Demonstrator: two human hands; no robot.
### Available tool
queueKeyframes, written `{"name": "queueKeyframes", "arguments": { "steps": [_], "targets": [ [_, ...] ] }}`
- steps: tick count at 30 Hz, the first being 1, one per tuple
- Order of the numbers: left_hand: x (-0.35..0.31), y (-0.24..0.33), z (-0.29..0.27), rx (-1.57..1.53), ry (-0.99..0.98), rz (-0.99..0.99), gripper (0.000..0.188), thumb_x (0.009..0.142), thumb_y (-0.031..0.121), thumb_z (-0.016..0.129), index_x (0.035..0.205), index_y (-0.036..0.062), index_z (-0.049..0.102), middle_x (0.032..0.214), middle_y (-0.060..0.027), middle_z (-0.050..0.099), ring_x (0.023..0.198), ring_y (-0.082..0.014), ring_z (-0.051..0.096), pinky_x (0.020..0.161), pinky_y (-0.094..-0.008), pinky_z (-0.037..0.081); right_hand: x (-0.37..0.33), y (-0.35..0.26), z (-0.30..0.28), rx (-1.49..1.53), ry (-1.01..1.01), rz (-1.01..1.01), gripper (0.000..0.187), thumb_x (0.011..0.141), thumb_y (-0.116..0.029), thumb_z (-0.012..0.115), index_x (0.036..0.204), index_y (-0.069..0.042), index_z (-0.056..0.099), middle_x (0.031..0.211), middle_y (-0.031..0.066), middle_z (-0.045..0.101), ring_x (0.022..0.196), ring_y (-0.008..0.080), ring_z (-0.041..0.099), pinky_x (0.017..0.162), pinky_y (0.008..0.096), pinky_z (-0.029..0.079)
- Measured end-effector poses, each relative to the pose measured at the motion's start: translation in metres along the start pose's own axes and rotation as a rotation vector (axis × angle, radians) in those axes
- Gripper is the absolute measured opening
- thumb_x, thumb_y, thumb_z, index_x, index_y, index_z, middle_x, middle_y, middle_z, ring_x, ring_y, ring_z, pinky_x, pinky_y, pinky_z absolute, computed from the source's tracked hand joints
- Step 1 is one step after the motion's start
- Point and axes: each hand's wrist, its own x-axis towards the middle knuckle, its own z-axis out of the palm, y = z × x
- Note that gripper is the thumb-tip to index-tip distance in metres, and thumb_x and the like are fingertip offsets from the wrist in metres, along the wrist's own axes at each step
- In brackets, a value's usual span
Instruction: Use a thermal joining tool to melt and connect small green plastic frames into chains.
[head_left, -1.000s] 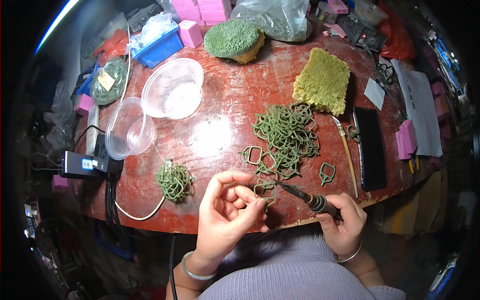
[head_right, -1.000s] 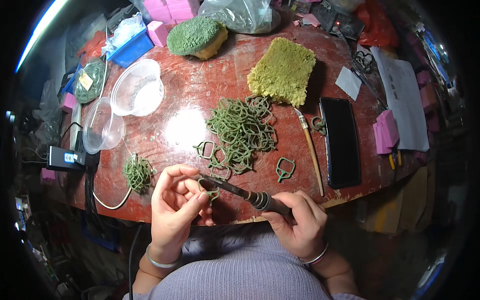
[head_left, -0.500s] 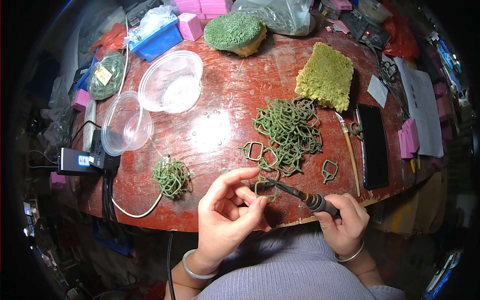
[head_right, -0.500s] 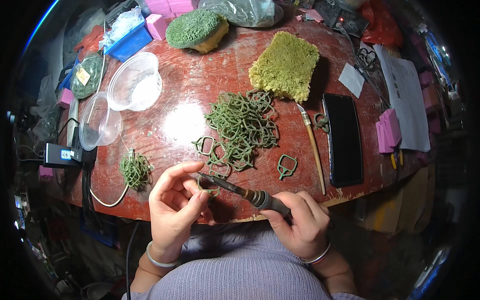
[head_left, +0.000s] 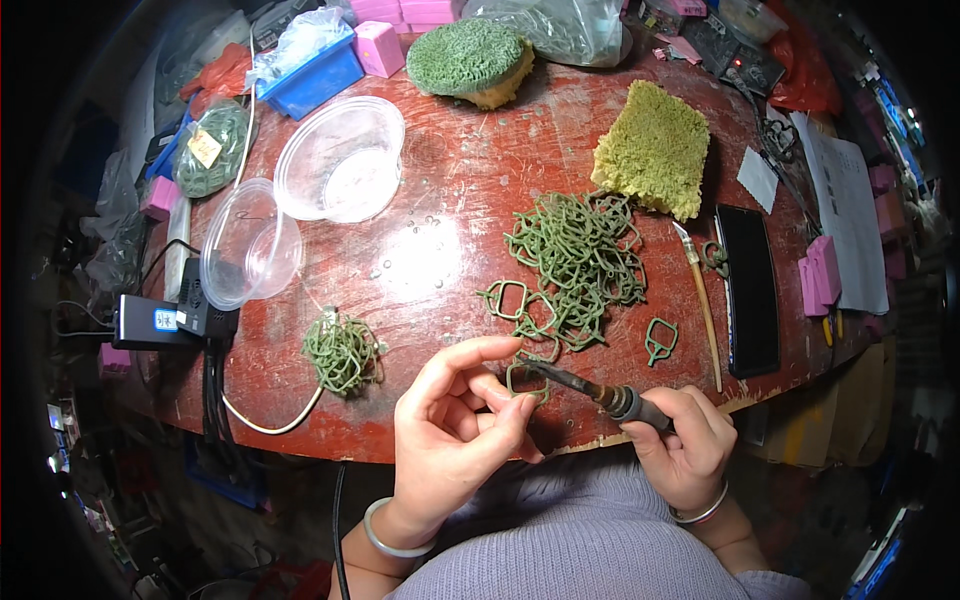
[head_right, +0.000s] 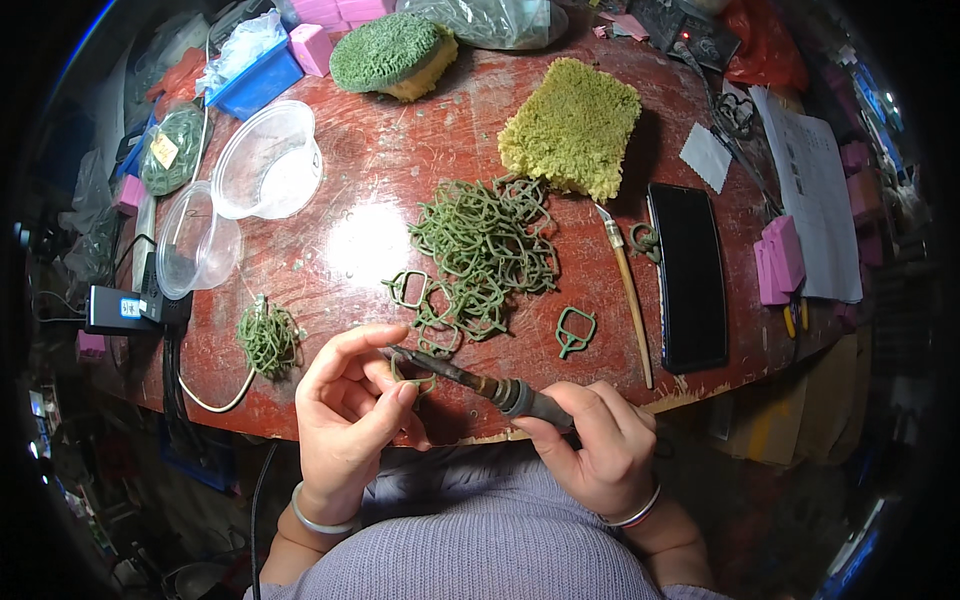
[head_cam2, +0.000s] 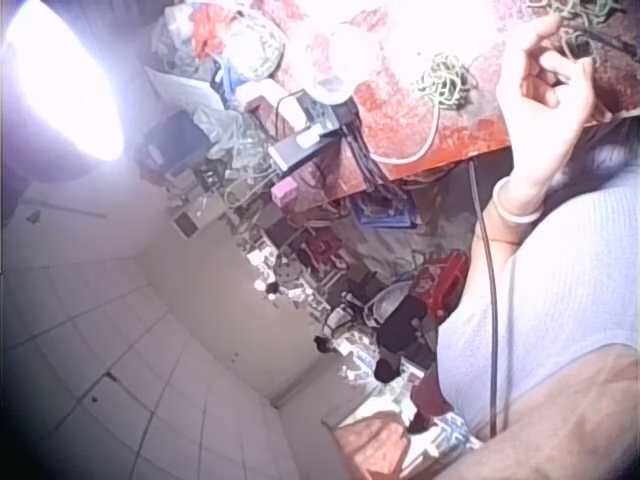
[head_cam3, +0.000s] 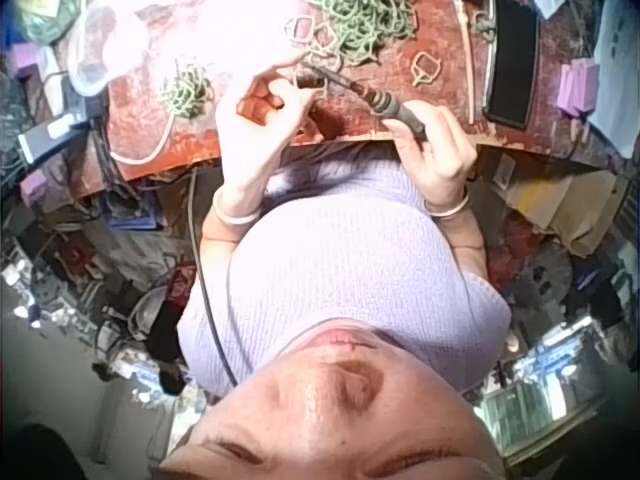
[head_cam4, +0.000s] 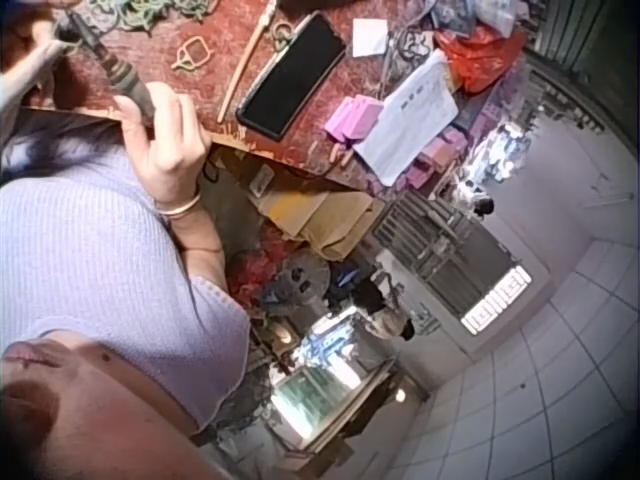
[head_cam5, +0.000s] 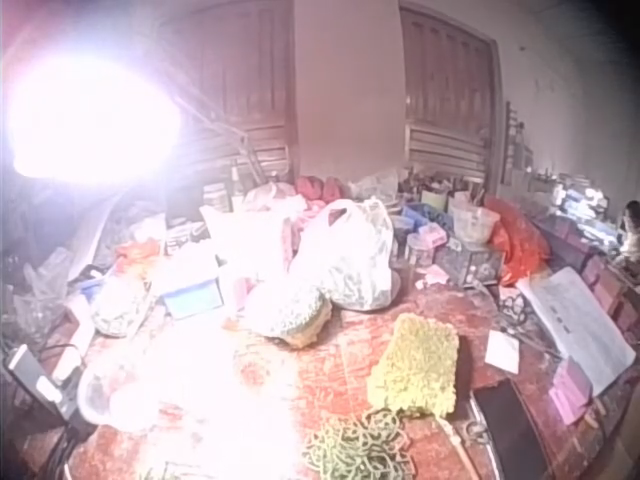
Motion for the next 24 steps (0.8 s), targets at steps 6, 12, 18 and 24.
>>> {"name": "queueKeyframes", "arguments": {
  "steps": [6, 12, 18, 24],
  "targets": [
    [-0.0005, -0.0017, 0.0001, -0.013, 0.005, 0.001, 0.044, 0.087, -0.014, 0.06, 0.129, -0.0087, 0.047, 0.092, -0.0095, 0.06, 0.074, -0.0142, 0.066, 0.065, -0.0289, 0.063, -0.0006, 0.0007, 0.0004, -0.013, -0.008, -0.011, 0.025, 0.081, -0.015, 0.079, 0.094, 0.0, 0.063, 0.069, 0.0079, 0.057, 0.054, 0.0218, 0.058, 0.047, 0.0325, 0.045],
    [-0.0013, -0.0015, -0.0004, -0.003, 0.006, 0.004, 0.045, 0.087, -0.014, 0.06, 0.13, -0.0087, 0.046, 0.092, -0.0096, 0.06, 0.074, -0.0143, 0.066, 0.065, -0.0287, 0.063, -0.0009, -0.0003, 0.0004, -0.014, -0.005, -0.012, 0.025, 0.081, -0.015, 0.079, 0.093, 0.0, 0.063, 0.068, 0.0078, 0.057, 0.054, 0.0218, 0.058, 0.047, 0.0326, 0.045],
    [-0.0005, -0.0011, 0.0008, -0.002, 0.003, 0.006, 0.045, 0.087, -0.014, 0.061, 0.13, -0.0089, 0.046, 0.091, -0.0097, 0.06, 0.074, -0.0142, 0.066, 0.065, -0.0285, 0.063, -0.001, 0.0008, 0.0013, -0.012, 0.007, -0.013, 0.025, 0.081, -0.016, 0.079, 0.093, 0.0, 0.063, 0.068, 0.0075, 0.057, 0.054, 0.0214, 0.058, 0.048, 0.0325, 0.045],
    [-0.0003, -0.0018, -0.0006, -0.005, -0.003, 0.01, 0.045, 0.087, -0.014, 0.061, 0.13, -0.0082, 0.046, 0.091, -0.0098, 0.06, 0.073, -0.0139, 0.066, 0.064, -0.0286, 0.063, -0.0003, 0.0004, 0.0017, -0.01, 0.004, -0.016, 0.025, 0.081, -0.016, 0.079, 0.093, 0.0, 0.063, 0.068, 0.0074, 0.057, 0.053, 0.0212, 0.058, 0.047, 0.0324, 0.045]
  ]
}}
